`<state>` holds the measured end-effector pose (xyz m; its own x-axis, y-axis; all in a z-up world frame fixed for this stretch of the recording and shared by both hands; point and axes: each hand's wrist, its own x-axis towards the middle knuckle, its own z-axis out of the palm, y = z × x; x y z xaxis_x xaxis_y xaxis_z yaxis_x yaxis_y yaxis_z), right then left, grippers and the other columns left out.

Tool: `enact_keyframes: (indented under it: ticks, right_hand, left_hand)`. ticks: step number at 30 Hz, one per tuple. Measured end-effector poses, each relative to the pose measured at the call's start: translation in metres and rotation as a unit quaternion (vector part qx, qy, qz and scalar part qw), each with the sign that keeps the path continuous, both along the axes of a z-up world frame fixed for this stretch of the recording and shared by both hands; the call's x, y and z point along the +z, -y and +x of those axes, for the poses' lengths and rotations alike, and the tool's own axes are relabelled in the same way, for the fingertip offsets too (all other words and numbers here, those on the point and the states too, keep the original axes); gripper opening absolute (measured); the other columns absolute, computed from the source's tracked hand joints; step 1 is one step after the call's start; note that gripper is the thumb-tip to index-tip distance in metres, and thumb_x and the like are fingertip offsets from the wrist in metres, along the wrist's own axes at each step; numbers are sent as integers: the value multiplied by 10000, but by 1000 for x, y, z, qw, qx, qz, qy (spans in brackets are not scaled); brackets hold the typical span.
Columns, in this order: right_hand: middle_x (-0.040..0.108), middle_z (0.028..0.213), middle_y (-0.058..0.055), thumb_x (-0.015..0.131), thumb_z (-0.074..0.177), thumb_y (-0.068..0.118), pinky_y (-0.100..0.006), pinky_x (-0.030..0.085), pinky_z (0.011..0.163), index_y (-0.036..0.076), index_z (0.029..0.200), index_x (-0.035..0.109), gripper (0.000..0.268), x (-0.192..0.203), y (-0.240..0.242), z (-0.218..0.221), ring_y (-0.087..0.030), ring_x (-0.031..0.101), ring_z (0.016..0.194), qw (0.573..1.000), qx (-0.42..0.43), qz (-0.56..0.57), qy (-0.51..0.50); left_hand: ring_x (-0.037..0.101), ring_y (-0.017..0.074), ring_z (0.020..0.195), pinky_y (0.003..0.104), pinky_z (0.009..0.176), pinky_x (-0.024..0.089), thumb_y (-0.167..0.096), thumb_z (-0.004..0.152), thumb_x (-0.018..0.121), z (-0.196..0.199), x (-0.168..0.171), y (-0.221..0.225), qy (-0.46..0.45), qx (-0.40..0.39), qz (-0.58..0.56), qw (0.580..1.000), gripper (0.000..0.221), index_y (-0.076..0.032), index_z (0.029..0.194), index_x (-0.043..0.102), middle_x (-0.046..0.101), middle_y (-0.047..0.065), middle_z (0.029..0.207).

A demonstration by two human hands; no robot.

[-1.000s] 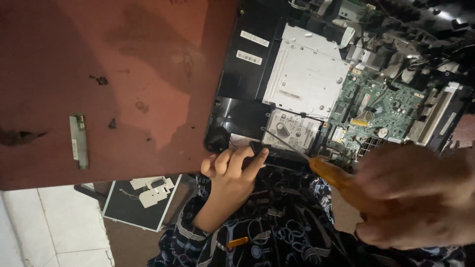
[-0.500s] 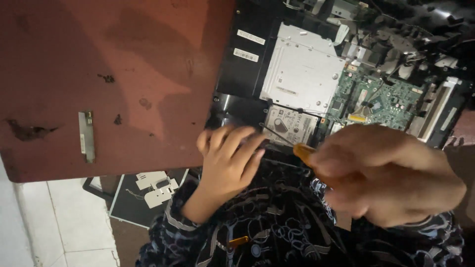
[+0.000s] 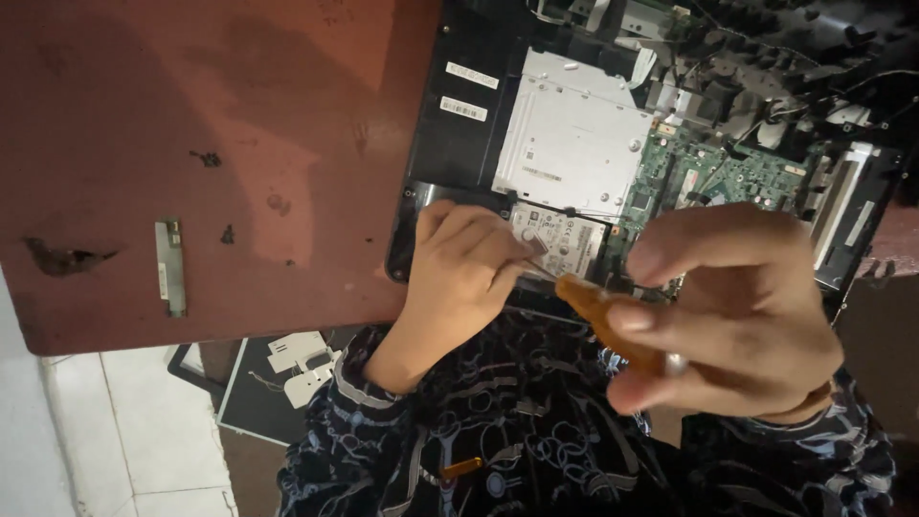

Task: Removing the hard drive and RAM modules from a laptop chassis using a screwdriver.

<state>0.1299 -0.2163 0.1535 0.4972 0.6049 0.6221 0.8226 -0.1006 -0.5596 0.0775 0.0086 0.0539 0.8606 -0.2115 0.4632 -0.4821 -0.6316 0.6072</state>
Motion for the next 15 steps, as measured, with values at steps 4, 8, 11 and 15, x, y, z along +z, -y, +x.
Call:
enact_keyframes:
  ticks: [4, 8, 11, 15]
  right_hand:
    - [598, 1296, -163, 770, 953, 199, -298, 677, 783, 28, 1315, 579, 443, 16, 4, 4, -142, 716, 869, 992, 93, -11, -79]
    - [684, 1267, -186, 494, 949, -123, -394, 732, 1078, -7, 1251, 555, 330, 14, 1, 3, -324, 777, 1208, 985, 113, -3, -133]
    - [656, 1288, -184, 423, 1063, -36, -473, 706, 1133, 30, 1283, 555, 265, 17, -2, 7, -356, 771, 1206, 985, 114, -13, -125]
    - [514, 1525, -184, 316, 1164, 318, -509, 618, 1310, 45, 1422, 502, 420, 24, -6, 8, -361, 611, 1463, 970, 153, -44, -183]
  left_hand:
    - [630, 250, 883, 417, 862, 349, -256, 932, 729, 3, -6, 6, -2, 26, 8, 1000, 252, -111, 785, 584, 661, 18, 803]
    - [682, 214, 953, 419, 926, 390, -587, 950, 460, 7, -4, -1, -40, 17, 16, 999, 482, -174, 847, 685, 729, -33, 889]
    - [662, 214, 1072, 400, 935, 351, -155, 968, 721, 6, 4, -24, -92, -48, -7, 995, 253, -236, 1205, 679, 767, -54, 1084]
    - [682, 223, 1035, 415, 982, 381, 3, 952, 701, 7, 8, -24, -70, -100, -73, 990, 171, -157, 954, 762, 765, -28, 1023]
